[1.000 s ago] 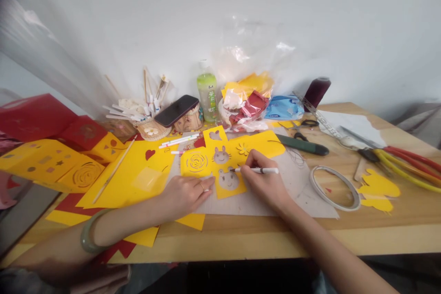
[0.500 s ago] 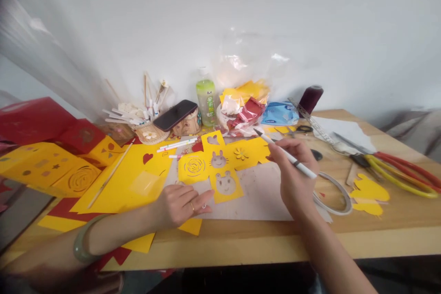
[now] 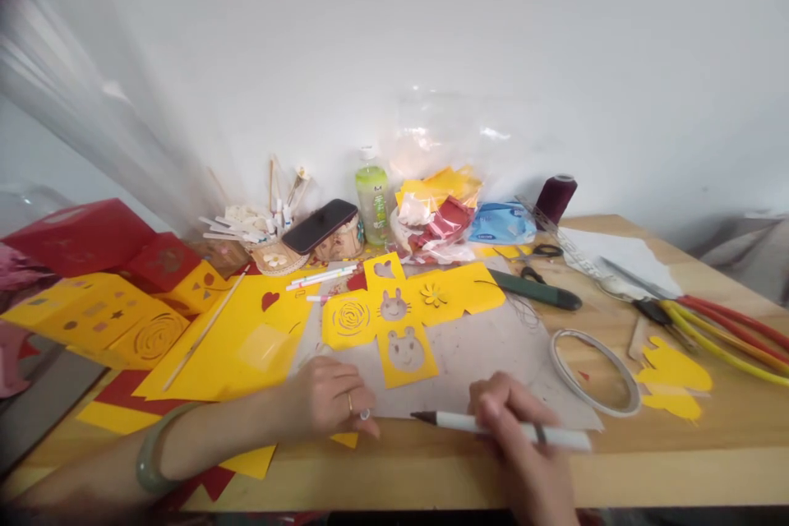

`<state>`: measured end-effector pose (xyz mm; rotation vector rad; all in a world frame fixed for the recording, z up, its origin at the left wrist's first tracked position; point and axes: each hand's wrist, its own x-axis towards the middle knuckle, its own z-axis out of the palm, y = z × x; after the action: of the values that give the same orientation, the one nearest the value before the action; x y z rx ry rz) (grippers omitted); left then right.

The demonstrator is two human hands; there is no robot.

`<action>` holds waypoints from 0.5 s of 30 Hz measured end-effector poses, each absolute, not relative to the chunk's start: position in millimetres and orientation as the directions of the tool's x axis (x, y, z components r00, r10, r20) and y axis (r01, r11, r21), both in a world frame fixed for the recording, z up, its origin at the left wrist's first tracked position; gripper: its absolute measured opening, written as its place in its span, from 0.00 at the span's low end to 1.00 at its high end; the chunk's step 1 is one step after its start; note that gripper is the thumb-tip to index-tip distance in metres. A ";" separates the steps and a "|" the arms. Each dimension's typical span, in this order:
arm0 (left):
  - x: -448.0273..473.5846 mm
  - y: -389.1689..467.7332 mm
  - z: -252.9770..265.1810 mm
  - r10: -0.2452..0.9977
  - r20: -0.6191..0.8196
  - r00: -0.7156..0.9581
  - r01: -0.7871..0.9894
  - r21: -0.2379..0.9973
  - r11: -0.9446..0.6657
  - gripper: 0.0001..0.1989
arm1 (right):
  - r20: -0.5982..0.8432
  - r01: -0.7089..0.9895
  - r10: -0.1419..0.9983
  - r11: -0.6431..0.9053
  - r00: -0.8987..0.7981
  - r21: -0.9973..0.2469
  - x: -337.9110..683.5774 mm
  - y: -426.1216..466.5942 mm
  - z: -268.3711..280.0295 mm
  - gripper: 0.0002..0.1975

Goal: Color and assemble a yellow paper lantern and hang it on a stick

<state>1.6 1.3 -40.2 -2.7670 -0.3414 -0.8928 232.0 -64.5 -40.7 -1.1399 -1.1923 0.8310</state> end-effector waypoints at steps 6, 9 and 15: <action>3.4 -3.1 -47.6 0.188 0.514 0.837 0.285 -0.116 -0.951 0.16 | 0.240 -0.090 0.966 0.249 0.099 -0.964 235.3 -74.7 -56.7 0.17; 2.5 -2.8 -49.2 0.190 0.504 0.842 0.270 -0.090 -0.959 0.16 | 0.187 -0.215 0.968 0.222 0.169 -0.951 234.6 -75.0 -57.2 0.17; 2.7 -3.0 -46.5 0.275 0.463 0.842 0.274 0.070 -0.959 0.19 | 0.118 -0.167 0.982 0.142 0.149 -0.976 219.9 -85.1 -54.0 0.17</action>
<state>2.7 -3.0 -46.5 -3.0159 -0.4494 -0.7587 219.9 -85.1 -54.0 -1.0472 -1.0389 1.0930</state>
